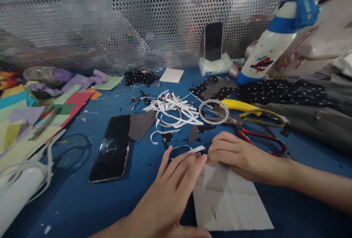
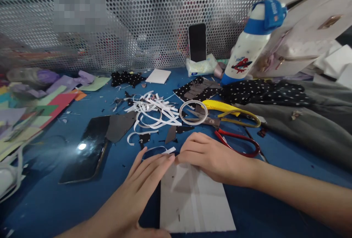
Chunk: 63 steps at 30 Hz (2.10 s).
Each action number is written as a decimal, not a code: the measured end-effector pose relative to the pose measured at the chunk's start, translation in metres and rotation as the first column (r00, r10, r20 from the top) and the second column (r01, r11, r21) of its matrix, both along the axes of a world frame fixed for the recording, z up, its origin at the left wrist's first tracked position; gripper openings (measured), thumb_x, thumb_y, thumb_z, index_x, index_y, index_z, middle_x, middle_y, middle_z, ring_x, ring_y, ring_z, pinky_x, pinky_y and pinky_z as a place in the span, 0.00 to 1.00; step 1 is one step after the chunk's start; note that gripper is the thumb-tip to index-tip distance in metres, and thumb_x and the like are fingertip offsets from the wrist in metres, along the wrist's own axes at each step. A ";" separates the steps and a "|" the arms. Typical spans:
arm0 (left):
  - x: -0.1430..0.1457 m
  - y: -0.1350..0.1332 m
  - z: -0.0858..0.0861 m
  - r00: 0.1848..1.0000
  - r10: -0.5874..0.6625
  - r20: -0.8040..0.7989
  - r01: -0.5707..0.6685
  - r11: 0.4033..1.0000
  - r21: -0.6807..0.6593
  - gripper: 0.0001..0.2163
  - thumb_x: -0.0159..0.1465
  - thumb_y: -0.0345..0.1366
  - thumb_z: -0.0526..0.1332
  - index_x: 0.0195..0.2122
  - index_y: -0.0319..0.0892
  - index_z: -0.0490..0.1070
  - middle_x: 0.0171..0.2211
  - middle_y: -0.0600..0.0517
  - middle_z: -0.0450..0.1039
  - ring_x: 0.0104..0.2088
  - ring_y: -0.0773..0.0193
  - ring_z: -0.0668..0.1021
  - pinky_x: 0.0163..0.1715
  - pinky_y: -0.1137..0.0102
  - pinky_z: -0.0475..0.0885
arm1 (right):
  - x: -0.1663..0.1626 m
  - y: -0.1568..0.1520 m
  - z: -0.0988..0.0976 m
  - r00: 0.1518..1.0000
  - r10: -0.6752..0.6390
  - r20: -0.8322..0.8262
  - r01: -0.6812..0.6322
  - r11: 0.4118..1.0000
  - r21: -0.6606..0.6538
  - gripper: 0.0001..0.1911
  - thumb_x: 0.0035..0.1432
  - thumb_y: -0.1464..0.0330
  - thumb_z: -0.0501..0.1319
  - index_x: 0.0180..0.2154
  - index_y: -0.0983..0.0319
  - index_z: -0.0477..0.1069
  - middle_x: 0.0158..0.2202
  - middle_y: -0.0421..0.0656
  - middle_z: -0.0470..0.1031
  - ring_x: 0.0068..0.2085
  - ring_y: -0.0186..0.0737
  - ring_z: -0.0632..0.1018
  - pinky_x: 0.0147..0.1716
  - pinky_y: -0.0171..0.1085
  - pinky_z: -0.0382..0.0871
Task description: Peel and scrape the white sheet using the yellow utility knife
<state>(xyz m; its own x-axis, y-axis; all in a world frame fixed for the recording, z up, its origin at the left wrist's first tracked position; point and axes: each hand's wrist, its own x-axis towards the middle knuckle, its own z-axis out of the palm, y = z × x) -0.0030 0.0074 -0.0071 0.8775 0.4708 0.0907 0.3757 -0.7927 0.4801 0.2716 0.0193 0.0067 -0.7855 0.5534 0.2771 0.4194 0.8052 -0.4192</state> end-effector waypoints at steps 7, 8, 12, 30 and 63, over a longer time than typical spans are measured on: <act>0.001 -0.002 0.004 0.999 0.038 -0.012 -0.038 0.999 0.016 0.55 0.60 0.67 0.59 0.74 0.48 0.24 0.71 0.42 0.55 0.69 0.41 0.61 0.68 0.37 0.41 | -0.002 0.000 0.002 1.000 0.001 -0.010 0.000 0.999 0.054 0.17 0.68 0.81 0.49 0.50 0.63 0.72 0.43 0.46 0.78 0.46 0.41 0.70 0.50 0.41 0.68; 0.001 -0.003 0.006 0.998 0.052 -0.020 -0.052 0.999 0.016 0.55 0.60 0.67 0.60 0.74 0.48 0.25 0.71 0.42 0.55 0.69 0.41 0.61 0.68 0.38 0.42 | -0.002 -0.001 0.002 1.000 0.002 -0.016 -0.001 0.998 0.062 0.17 0.68 0.81 0.49 0.50 0.63 0.72 0.43 0.46 0.78 0.45 0.41 0.70 0.50 0.41 0.68; 0.001 -0.003 0.006 1.000 0.018 -0.021 -0.018 1.000 0.015 0.56 0.59 0.66 0.62 0.73 0.49 0.23 0.70 0.41 0.55 0.68 0.38 0.61 0.66 0.34 0.44 | -0.002 -0.002 0.000 1.000 -0.002 -0.024 0.004 0.994 0.110 0.18 0.67 0.81 0.49 0.49 0.64 0.72 0.43 0.46 0.78 0.45 0.43 0.70 0.49 0.43 0.68; 0.001 -0.006 0.010 0.994 0.089 -0.056 -0.084 0.993 0.077 0.54 0.59 0.60 0.67 0.74 0.53 0.28 0.70 0.41 0.55 0.68 0.38 0.62 0.66 0.35 0.47 | -0.002 -0.004 -0.011 0.995 -0.083 0.053 0.066 0.963 0.262 0.17 0.64 0.79 0.52 0.52 0.66 0.70 0.45 0.50 0.76 0.46 0.48 0.71 0.49 0.49 0.71; 0.000 -0.007 -0.001 0.997 0.057 -0.054 -0.049 0.988 0.144 0.49 0.63 0.58 0.64 0.73 0.47 0.32 0.69 0.41 0.55 0.68 0.40 0.61 0.68 0.35 0.42 | -0.006 -0.001 -0.005 0.997 -0.071 0.039 0.061 0.976 0.211 0.23 0.58 0.81 0.53 0.55 0.68 0.65 0.46 0.51 0.75 0.47 0.47 0.70 0.49 0.45 0.69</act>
